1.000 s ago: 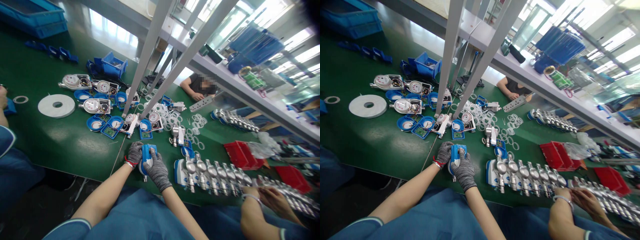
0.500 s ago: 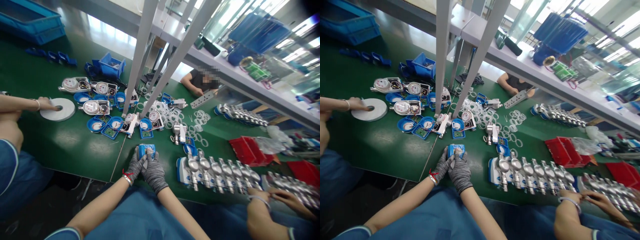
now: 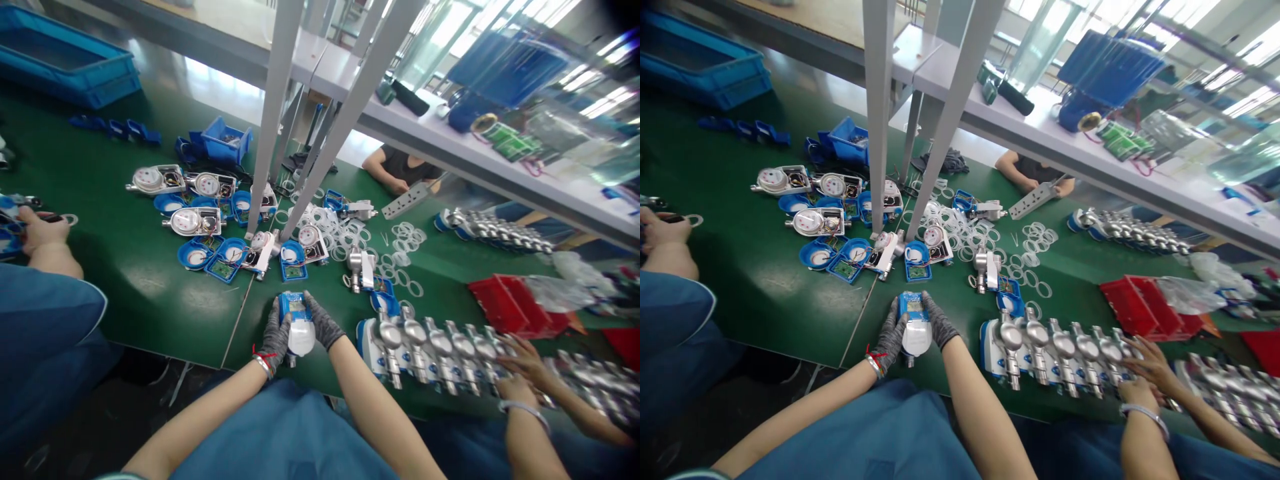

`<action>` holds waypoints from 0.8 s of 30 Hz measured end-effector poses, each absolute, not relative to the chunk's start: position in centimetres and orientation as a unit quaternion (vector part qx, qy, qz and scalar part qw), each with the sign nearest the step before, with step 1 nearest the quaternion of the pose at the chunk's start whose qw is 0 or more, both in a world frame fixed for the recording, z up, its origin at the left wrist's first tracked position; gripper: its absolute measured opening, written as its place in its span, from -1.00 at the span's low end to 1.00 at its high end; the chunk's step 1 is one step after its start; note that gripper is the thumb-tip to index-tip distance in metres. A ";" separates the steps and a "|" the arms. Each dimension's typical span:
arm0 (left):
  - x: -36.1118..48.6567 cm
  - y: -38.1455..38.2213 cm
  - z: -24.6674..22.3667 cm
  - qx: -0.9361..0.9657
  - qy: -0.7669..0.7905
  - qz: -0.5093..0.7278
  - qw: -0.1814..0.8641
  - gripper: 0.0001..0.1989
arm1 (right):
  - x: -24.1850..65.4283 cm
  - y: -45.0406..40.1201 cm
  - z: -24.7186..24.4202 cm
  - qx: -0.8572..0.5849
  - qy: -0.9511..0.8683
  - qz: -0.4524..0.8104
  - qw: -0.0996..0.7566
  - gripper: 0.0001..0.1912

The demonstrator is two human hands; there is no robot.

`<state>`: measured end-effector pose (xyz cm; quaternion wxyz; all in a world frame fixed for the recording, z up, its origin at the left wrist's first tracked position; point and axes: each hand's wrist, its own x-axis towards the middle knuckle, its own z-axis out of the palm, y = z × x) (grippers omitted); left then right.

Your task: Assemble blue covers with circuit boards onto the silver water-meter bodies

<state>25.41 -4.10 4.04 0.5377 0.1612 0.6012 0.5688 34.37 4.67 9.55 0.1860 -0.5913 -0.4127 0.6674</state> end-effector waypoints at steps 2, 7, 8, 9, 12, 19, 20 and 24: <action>25.3 -3.7 3.9 0.195 0.591 0.576 0.530 -0.29 | 33.7 5.2 9.1 -0.588 -0.353 0.700 0.198 -0.32; 24.9 -3.5 5.0 0.365 0.607 0.564 0.423 -0.36 | 34.8 4.1 8.4 -0.587 -0.470 0.528 0.394 -0.37; 25.0 -3.7 5.2 0.382 0.617 0.558 0.403 -0.36 | 35.3 3.7 8.2 -0.588 -0.500 0.496 0.397 -0.36; 25.2 -3.9 5.4 0.388 0.626 0.554 0.389 -0.36 | 35.8 3.1 7.8 -0.590 -0.524 0.472 0.392 -0.35; 25.9 -4.2 6.2 0.356 0.650 0.556 0.376 -0.37 | 37.0 1.1 6.4 -0.593 -0.572 0.421 0.380 -0.30; 26.1 -2.6 7.2 0.342 0.679 0.550 0.346 -0.46 | 37.6 -1.3 4.3 -0.622 -0.548 0.400 0.391 -0.26; 26.1 -2.4 6.9 0.351 0.685 0.544 0.334 -0.43 | 37.6 -0.9 4.4 -0.620 -0.549 0.401 0.391 -0.26; 25.8 -1.8 5.8 0.369 0.689 0.530 0.329 -0.35 | 37.6 1.2 5.1 -0.608 -0.555 0.418 0.385 -0.30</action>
